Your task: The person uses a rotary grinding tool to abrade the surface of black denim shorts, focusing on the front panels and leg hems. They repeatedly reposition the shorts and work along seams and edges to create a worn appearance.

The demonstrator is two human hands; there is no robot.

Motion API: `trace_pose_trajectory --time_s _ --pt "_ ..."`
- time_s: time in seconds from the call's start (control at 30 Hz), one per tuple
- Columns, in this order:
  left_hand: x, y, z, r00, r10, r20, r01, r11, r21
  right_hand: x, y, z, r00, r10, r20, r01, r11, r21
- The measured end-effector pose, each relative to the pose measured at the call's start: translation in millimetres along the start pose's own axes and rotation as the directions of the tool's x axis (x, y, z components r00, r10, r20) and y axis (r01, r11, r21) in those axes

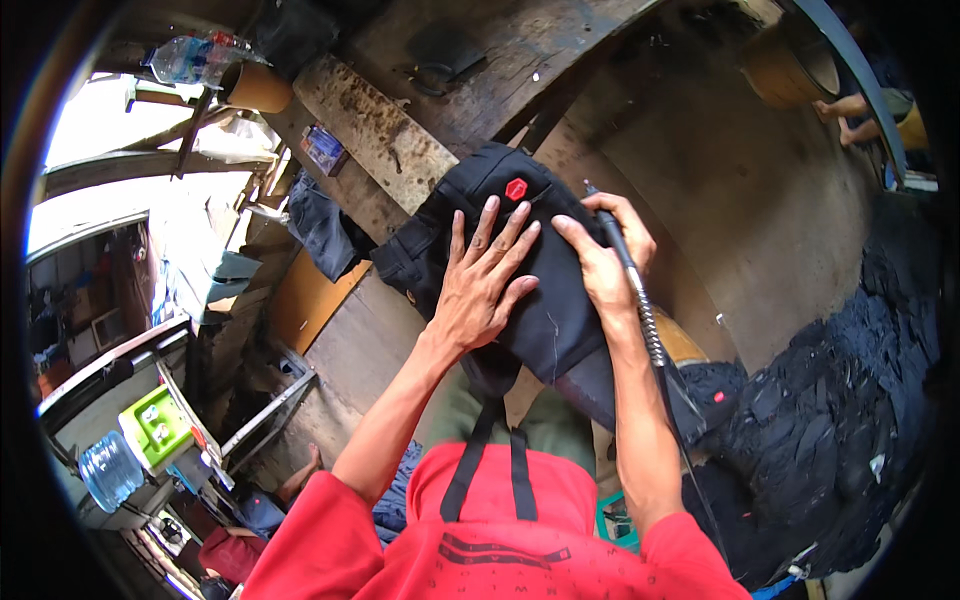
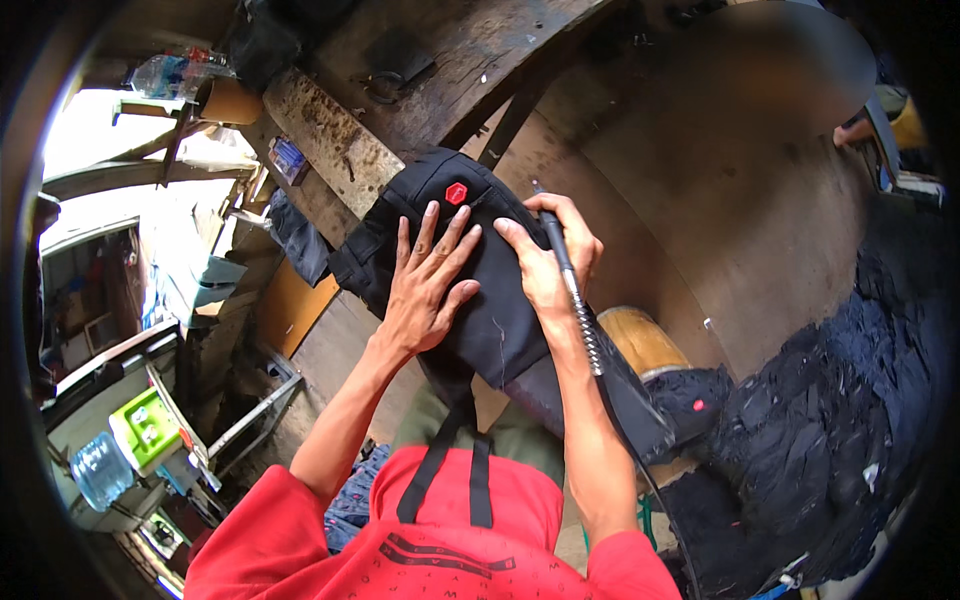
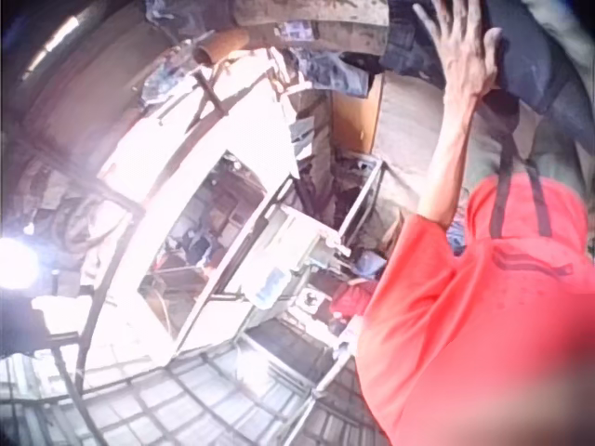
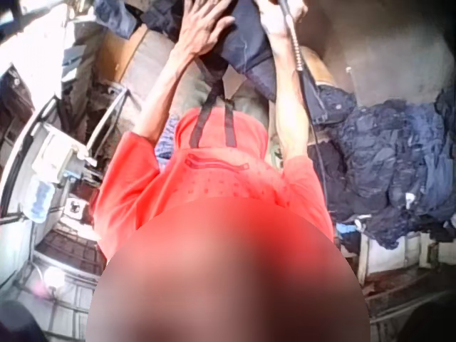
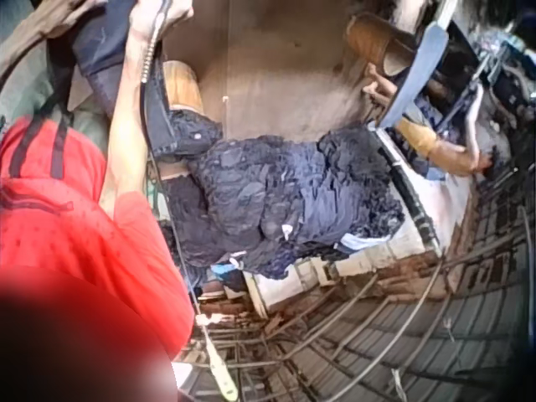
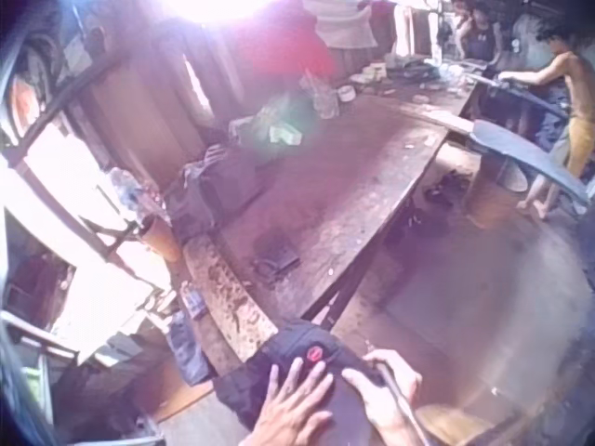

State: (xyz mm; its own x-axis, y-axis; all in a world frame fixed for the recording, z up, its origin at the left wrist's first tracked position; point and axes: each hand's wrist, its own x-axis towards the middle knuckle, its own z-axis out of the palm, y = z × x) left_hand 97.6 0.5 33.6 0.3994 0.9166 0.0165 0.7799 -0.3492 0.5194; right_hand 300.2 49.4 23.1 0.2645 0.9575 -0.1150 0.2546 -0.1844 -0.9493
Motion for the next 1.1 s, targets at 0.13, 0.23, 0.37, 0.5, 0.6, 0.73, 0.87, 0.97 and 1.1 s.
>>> trace_pose_trajectory --time_s 0.13,0.23,0.37,0.5,0.6,0.73,0.87,0.97,1.1 --pt "4.6 -10.4 3.8 0.997 -0.066 0.040 0.065 0.997 0.035 16.4 11.4 13.9 0.998 0.044 0.047 -0.051 0.987 0.152" --pt "-11.3 -4.2 1.3 0.990 -0.123 0.072 0.117 0.990 0.084 11.5 12.0 7.1 0.966 0.174 0.191 -0.219 0.944 0.246" --pt "-37.7 0.4 -1.6 0.952 -0.206 0.226 0.203 0.979 0.037 -7.4 5.6 -16.9 0.952 0.183 0.245 -0.223 0.963 0.150" --pt "-46.2 -1.0 -0.2 0.989 -0.142 0.031 0.144 0.989 -0.045 -19.5 10.9 -28.1 0.948 0.242 0.208 -0.262 0.963 0.072" --pt "-39.4 -0.4 -9.6 0.971 -0.066 -0.230 0.043 0.993 -0.106 -25.8 15.3 -31.3 0.976 0.172 0.136 -0.167 0.985 -0.046" --pt "-16.5 -3.5 -42.0 0.909 0.090 -0.408 -0.101 0.995 -0.005 -33.2 11.5 -40.2 0.933 -0.351 0.073 0.358 0.925 -0.126" --pt "22.0 -25.4 -64.5 0.977 -0.003 -0.213 0.011 0.999 0.035 -47.1 6.4 -36.9 0.836 -0.439 0.331 0.456 0.889 0.026" --pt "47.7 -47.3 -59.4 0.985 0.161 0.055 -0.164 0.985 0.048 -55.9 7.6 -24.8 0.845 -0.436 0.310 0.453 0.891 0.020" --pt "56.1 -60.2 -38.7 0.968 0.214 0.128 -0.215 0.977 -0.007 -49.5 4.4 -32.9 0.771 -0.513 0.378 0.593 0.795 -0.128"
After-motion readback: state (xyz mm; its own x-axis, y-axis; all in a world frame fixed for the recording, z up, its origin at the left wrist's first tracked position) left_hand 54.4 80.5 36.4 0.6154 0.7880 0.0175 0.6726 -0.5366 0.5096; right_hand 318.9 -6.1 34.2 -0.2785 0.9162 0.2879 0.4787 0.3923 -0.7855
